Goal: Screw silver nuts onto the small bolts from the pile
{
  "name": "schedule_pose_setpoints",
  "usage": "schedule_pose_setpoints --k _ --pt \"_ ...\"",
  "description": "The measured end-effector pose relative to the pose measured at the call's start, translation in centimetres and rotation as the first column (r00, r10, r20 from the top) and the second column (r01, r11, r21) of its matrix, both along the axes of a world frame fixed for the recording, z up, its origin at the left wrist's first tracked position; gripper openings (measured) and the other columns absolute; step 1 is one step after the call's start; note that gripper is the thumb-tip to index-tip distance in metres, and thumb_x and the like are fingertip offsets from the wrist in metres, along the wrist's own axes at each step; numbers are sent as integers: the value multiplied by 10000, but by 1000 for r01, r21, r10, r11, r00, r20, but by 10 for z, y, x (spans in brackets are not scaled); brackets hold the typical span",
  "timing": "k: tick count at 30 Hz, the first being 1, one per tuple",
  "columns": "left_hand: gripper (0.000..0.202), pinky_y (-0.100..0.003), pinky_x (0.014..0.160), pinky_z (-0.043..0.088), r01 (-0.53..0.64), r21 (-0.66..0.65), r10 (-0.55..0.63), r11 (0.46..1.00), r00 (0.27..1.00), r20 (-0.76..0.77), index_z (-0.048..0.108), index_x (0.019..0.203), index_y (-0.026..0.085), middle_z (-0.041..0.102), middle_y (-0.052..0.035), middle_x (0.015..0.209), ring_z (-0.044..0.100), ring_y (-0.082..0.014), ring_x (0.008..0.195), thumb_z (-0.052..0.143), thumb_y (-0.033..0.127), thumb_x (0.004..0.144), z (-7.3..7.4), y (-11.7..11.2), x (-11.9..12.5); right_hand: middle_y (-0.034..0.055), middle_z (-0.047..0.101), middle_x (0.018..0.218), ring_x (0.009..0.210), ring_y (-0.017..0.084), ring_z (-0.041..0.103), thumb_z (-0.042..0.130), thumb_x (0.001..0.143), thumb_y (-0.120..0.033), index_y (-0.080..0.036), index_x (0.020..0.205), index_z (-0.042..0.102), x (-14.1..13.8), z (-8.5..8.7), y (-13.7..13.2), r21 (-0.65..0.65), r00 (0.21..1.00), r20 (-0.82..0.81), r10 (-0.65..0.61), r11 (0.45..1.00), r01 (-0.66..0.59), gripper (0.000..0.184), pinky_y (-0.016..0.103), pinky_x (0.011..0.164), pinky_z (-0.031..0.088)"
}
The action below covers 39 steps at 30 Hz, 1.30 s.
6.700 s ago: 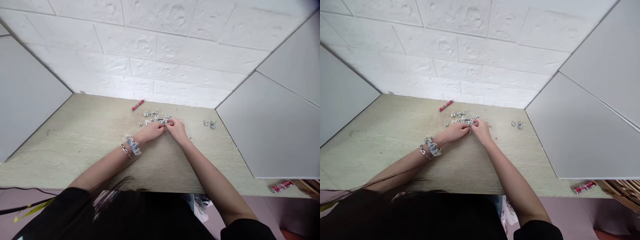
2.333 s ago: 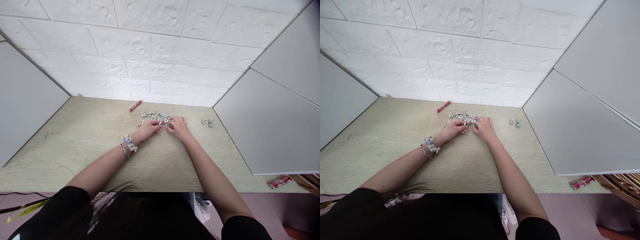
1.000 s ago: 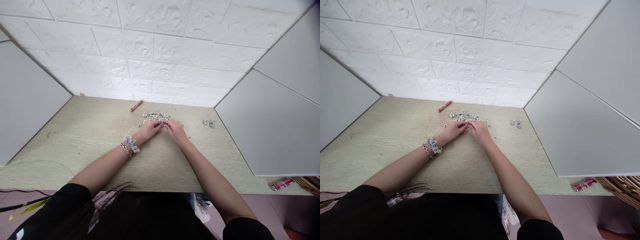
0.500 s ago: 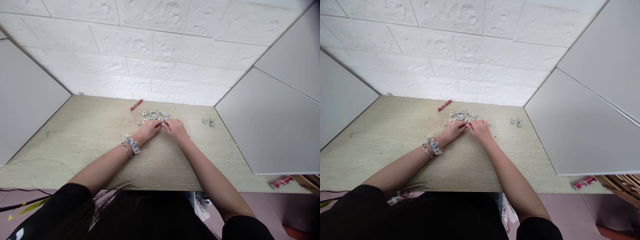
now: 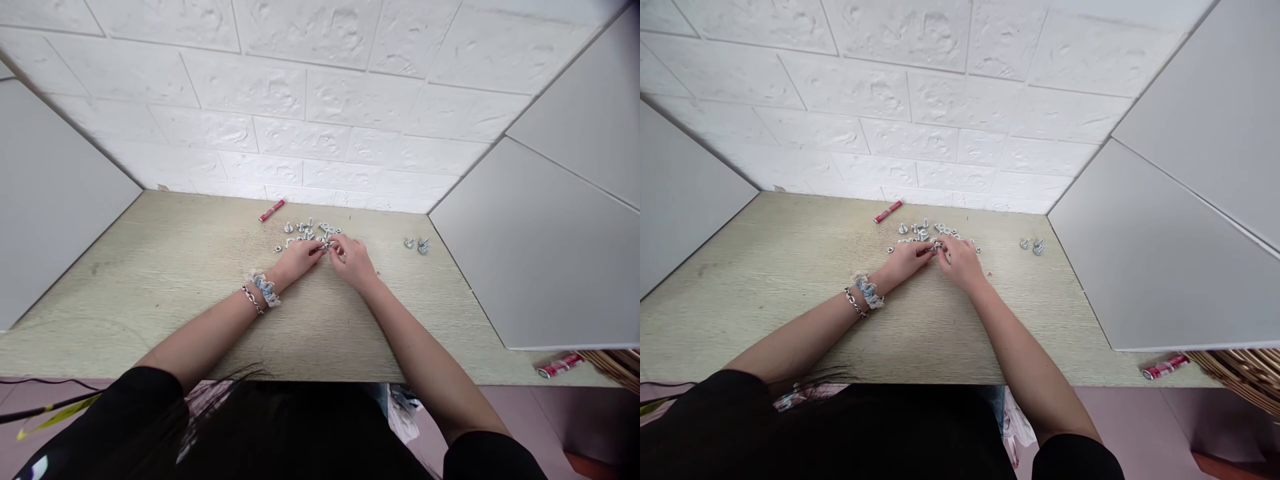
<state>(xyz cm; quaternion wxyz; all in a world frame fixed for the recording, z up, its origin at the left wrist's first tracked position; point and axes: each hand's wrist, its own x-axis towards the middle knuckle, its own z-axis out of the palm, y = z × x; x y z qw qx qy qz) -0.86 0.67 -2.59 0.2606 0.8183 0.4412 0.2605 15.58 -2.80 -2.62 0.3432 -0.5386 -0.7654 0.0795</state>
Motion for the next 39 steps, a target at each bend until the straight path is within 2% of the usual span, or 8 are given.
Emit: schedule_pose_setpoints --k 5,9,14,17,20,24,30,39 --pt "272 -232 653 384 0 -11 1 1000 1000 13 694 1069 209 643 12 649 557 -135 634 514 239 866 -3 2 -1 50 687 982 886 186 606 464 889 -202 -206 1016 616 0 -2 3 -13 996 14 83 996 -83 198 341 878 356" --pt "253 -234 665 383 -5 2 5 1000 1000 -14 705 1031 209 658 3 689 559 -135 650 520 247 864 -2 1 0 42 678 800 739 182 586 469 904 -285 -194 870 630 0 1 5 -132 999 32 5 991 0 188 293 711 377" --pt "219 -235 636 368 -13 -10 12 1000 999 -34 714 918 180 657 -6 691 542 -131 631 515 251 860 2 -1 1 30 552 579 571 160 484 370 936 -416 -194 580 488 -1 6 1 -230 990 122 -77 968 104 436 274 559 287" --pt "223 -234 629 368 -9 -21 8 1000 999 -36 712 939 187 641 6 652 531 -126 606 513 245 858 2 -1 1 2 556 607 551 147 474 396 918 -386 -201 774 568 0 7 -2 -176 996 29 -84 981 88 291 262 552 311" --pt "230 -231 657 390 -9 -2 9 1000 1000 -24 709 977 192 647 6 675 546 -126 630 522 228 848 1 0 0 14 631 781 637 149 534 455 870 -250 -207 1061 573 1 3 0 -101 1000 -4 22 995 -22 229 272 650 397" --pt "247 -237 699 421 -18 18 19 1000 1000 -16 697 1014 192 660 -5 728 569 -133 678 519 230 848 -3 2 0 74 643 1023 914 190 575 426 883 -179 -201 1098 589 1 -3 4 -58 993 14 119 991 -118 271 323 822 436" --pt "295 -251 664 450 -40 -91 55 995 983 173 667 1074 169 667 -25 758 586 -144 679 582 278 813 -6 7 0 78 639 989 897 201 578 452 907 -251 -204 1088 594 3 -3 5 -76 999 -2 46 996 -46 235 339 806 445" --pt "389 -254 657 471 126 -393 106 911 849 517 636 1046 114 628 -17 729 566 -113 647 701 309 716 -4 12 -1 67 632 878 774 188 551 430 910 -313 -188 922 597 2 3 3 -121 1000 6 -13 993 13 209 301 693 409"
